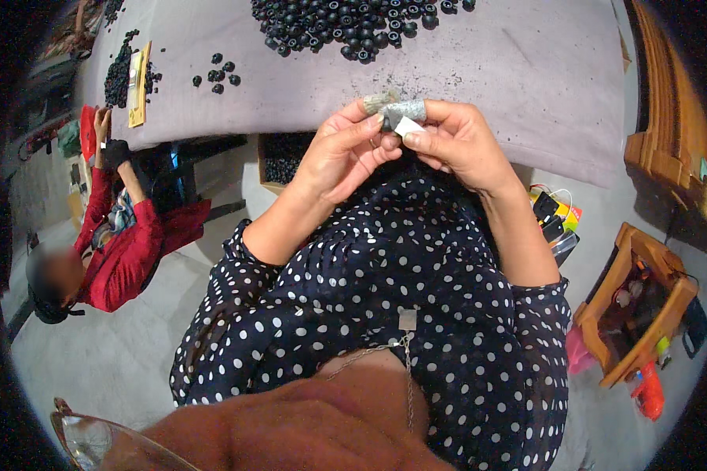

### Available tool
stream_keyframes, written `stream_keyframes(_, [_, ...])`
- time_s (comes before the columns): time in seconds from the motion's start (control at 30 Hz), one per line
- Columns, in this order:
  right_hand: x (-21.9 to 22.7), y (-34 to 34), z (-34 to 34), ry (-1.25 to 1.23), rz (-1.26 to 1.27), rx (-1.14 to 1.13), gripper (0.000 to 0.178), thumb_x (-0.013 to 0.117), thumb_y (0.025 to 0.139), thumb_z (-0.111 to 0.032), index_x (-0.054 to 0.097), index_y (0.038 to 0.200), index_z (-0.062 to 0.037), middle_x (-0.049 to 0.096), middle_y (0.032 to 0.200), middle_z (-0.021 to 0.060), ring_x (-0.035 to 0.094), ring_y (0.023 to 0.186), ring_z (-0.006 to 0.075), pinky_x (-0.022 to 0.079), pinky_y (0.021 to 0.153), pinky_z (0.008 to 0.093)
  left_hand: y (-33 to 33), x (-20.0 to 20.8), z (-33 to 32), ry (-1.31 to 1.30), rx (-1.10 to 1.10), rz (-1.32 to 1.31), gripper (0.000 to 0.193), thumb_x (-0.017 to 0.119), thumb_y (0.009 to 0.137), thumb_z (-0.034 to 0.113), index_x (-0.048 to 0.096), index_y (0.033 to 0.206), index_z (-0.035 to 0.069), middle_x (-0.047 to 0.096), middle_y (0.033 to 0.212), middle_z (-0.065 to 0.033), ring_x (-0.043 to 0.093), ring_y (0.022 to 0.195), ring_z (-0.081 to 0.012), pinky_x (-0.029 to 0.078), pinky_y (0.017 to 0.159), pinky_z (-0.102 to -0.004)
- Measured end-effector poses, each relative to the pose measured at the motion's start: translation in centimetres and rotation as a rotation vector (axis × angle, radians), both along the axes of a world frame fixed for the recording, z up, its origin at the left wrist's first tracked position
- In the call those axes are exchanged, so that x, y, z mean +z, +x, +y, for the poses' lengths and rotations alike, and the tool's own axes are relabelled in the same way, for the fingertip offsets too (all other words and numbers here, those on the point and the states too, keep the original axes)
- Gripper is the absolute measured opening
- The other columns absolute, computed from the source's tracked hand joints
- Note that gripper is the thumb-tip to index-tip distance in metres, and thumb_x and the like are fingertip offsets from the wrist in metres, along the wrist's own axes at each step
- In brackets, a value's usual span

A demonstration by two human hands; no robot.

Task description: The person puts on eyeglasses, then repeatedly takes black components from a pile on the table, trims each component with a small blade, and places the trimmed components onto the table.

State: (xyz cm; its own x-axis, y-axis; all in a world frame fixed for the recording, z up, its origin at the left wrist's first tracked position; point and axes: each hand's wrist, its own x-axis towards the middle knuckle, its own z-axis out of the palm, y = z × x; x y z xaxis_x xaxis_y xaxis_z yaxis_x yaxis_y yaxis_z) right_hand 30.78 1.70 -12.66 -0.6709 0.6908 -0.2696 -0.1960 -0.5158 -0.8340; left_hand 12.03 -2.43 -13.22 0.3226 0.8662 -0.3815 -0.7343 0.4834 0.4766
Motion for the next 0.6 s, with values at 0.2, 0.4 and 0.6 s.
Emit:
stream_keyframes(0.2, [-0.4,0.4,0.2,-0.047,0.062,0.016,0.034,0.064,0.084,-0.014,0.057,0.113,0.0021,0.065,0.089,0.0012,0.045,0.055,-0.0008,0.034,0.045,0.0129,0.7,0.2,0.3,-0.039,0.024,-0.082,0.024,0.056,0.089,0.009,0.054,0.112,0.002,0.062,0.095,-0.0079,0.061,0.076,-0.0133,0.055,0.073,-0.0304])
stream_keyframes(0.4, [0.3,0.3,0.1,0.001,0.023,0.032,0.04,0.064,0.084,-0.014,0.053,0.119,0.0005,0.064,0.096,0.0011,0.046,0.061,-0.0017,0.035,0.048,0.0124,0.9,0.8,0.4,-0.118,0.087,-0.009,0.021,0.055,0.089,0.007,0.055,0.11,0.002,0.062,0.092,-0.0076,0.061,0.074,-0.0127,0.056,0.071,-0.0292])
stream_keyframes(0.6, [0.6,0.6,0.2,0.004,0.022,0.067,0.041,0.065,0.084,-0.016,0.053,0.12,-0.0004,0.064,0.099,0.0016,0.049,0.066,-0.0019,0.036,0.05,0.0121,0.8,0.5,0.2,-0.095,0.069,-0.035,0.022,0.055,0.089,0.007,0.054,0.11,0.002,0.062,0.092,-0.0077,0.061,0.073,-0.0125,0.055,0.07,-0.0289])
